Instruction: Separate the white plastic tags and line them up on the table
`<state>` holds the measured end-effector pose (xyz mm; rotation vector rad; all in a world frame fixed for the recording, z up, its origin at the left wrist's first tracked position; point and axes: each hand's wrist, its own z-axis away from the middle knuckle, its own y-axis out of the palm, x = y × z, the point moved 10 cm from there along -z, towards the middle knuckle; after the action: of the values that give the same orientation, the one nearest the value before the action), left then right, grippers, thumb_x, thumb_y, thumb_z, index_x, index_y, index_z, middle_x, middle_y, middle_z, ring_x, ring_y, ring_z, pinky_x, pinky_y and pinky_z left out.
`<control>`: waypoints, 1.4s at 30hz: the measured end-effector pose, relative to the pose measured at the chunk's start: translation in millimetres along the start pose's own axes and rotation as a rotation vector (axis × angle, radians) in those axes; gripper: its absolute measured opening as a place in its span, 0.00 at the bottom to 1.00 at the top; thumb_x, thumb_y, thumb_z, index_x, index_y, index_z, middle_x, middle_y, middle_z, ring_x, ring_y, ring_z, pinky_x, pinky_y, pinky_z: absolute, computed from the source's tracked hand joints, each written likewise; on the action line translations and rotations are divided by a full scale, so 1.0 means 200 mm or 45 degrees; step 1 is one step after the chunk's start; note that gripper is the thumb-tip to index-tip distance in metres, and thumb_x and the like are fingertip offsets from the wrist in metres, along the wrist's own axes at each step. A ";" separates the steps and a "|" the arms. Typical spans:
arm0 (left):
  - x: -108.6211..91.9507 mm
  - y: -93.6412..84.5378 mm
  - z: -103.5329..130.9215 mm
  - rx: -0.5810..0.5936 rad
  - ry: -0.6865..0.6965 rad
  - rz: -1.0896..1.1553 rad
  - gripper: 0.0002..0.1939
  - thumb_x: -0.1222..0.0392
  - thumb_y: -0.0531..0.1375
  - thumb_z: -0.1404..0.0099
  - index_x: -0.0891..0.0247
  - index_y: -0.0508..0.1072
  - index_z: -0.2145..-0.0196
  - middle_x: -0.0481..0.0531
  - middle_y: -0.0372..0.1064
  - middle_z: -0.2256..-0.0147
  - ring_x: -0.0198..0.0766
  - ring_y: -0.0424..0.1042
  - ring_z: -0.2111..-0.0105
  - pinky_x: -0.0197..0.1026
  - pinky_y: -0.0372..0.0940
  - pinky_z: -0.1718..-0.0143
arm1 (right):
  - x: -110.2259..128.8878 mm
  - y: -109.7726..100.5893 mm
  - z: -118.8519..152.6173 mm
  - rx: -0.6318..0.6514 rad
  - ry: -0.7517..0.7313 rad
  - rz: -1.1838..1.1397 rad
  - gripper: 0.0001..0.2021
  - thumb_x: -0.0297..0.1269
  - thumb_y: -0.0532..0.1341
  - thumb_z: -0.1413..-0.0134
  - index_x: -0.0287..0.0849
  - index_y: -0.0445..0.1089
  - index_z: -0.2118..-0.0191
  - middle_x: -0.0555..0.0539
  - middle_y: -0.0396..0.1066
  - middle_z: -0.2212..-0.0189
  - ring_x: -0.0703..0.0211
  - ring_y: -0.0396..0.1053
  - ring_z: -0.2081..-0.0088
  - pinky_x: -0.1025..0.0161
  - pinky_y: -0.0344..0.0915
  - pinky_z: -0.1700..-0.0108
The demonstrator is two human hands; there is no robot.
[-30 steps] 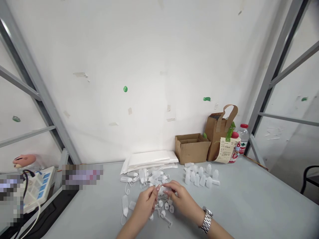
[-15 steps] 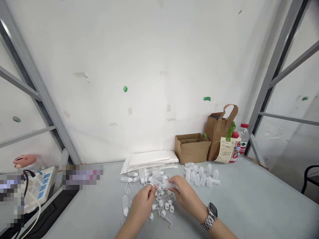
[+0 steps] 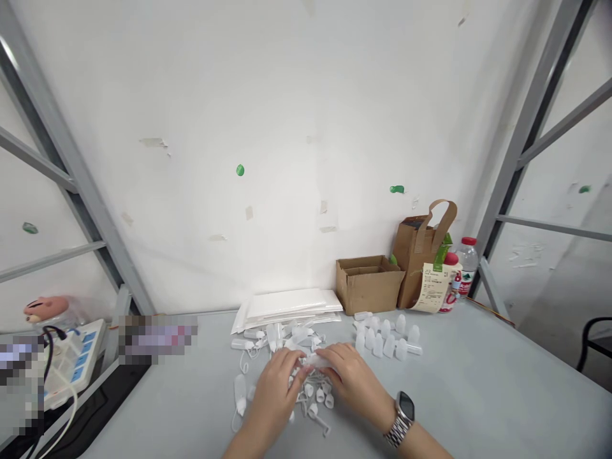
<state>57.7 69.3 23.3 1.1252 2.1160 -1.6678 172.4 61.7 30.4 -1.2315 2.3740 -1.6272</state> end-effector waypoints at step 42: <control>0.26 -0.07 -0.03 -0.032 -0.433 -0.191 0.11 0.55 0.47 0.38 0.59 0.65 0.72 0.48 0.67 0.70 0.36 0.67 0.71 0.36 0.57 0.70 | -0.24 -0.15 0.02 -0.278 0.482 -0.210 0.06 0.39 0.56 0.49 0.42 0.63 0.67 0.46 0.65 0.68 0.57 0.64 0.66 0.60 0.61 0.62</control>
<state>14.9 95.2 5.0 0.6326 2.0339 -1.7446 225.0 83.7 33.9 -1.2807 2.8075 -1.8329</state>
